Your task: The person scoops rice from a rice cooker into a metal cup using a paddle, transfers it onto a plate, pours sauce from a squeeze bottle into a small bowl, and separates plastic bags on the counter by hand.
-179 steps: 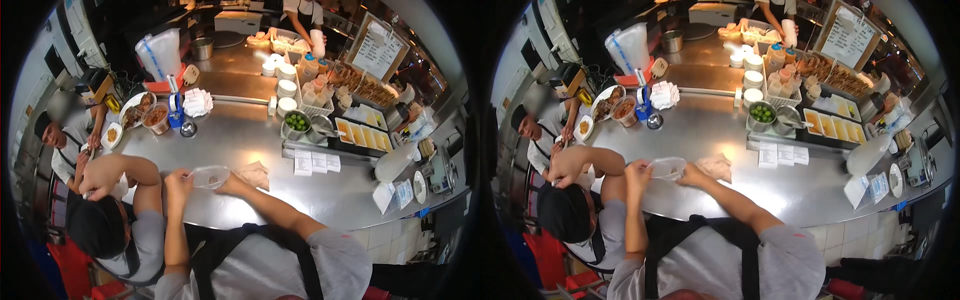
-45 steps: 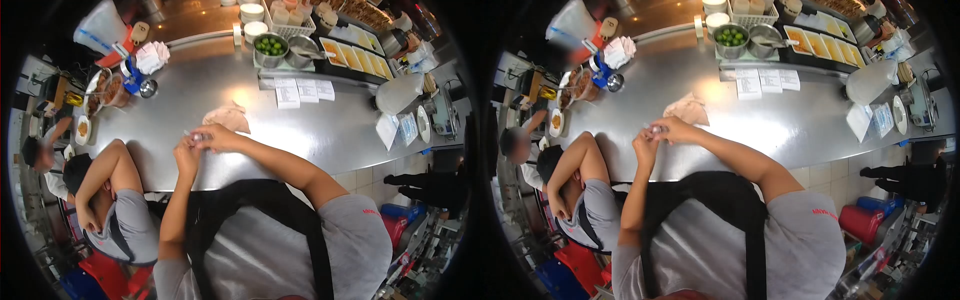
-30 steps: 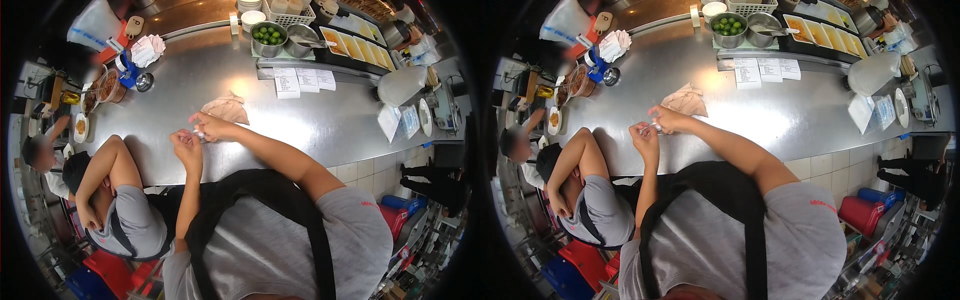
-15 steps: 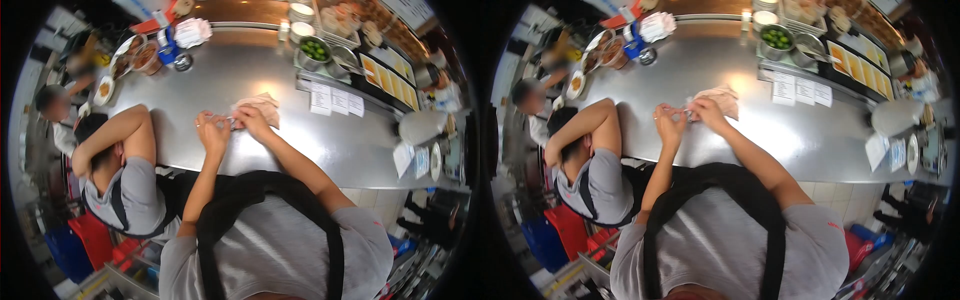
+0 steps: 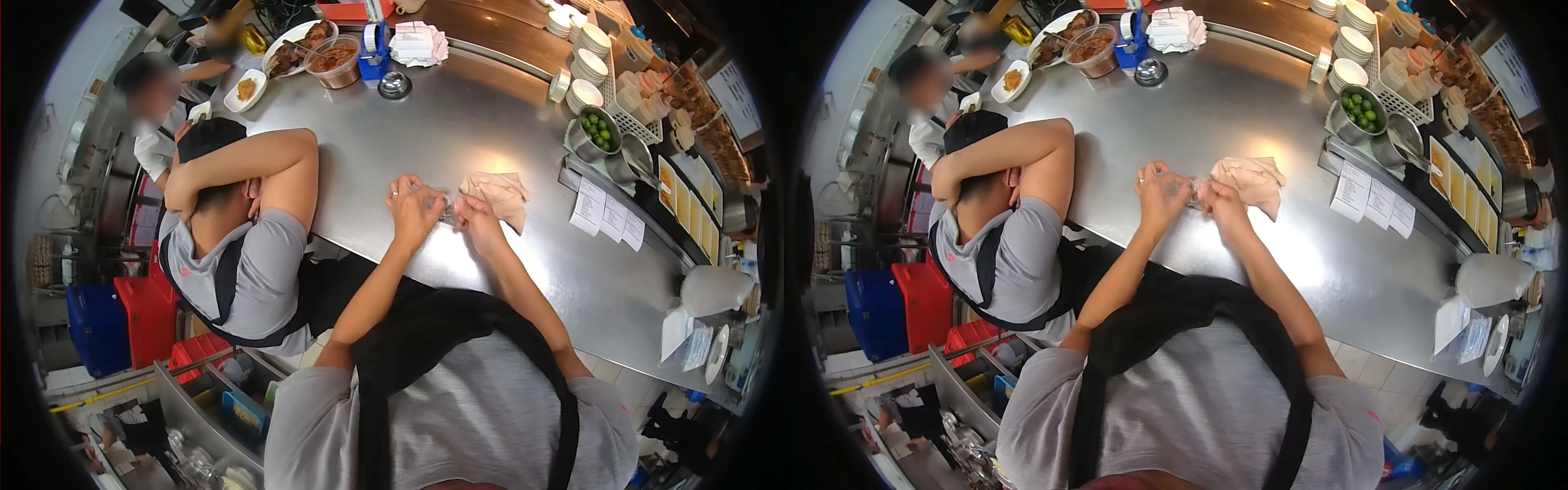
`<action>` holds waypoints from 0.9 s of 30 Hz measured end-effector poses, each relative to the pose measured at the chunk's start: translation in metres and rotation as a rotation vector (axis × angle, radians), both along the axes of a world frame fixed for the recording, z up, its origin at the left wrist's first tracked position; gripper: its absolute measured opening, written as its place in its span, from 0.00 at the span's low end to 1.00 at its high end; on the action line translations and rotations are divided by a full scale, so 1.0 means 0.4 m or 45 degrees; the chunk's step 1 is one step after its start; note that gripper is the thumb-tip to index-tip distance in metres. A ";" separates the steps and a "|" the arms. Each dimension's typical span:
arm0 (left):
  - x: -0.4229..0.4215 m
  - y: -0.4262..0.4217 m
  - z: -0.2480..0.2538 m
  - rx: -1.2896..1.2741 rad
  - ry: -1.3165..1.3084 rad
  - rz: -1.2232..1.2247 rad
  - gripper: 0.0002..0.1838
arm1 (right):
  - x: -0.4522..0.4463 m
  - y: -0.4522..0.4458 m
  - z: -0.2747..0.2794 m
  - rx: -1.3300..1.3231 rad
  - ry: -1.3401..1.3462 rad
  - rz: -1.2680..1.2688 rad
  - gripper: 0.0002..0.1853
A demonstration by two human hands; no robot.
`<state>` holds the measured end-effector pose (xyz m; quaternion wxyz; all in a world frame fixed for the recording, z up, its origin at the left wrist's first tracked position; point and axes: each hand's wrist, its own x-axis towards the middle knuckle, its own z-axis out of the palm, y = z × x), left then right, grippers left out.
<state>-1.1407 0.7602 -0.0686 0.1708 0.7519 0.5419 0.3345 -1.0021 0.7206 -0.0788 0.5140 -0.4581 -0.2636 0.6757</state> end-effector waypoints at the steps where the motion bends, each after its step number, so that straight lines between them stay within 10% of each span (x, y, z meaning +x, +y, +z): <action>1: 0.004 0.000 -0.008 0.000 0.002 0.007 0.06 | -0.007 -0.010 0.003 0.055 -0.055 0.037 0.12; 8: -0.019 0.004 -0.055 0.011 -0.340 -0.285 0.09 | -0.030 -0.010 0.036 0.008 0.257 -0.179 0.12; 15: -0.003 -0.050 -0.046 0.164 -0.124 -0.201 0.10 | -0.051 -0.020 0.093 0.165 -0.525 -0.190 0.13; 27: -0.055 -0.064 -0.129 0.018 -0.285 -0.184 0.08 | 0.016 0.009 0.128 0.449 -0.636 0.005 0.09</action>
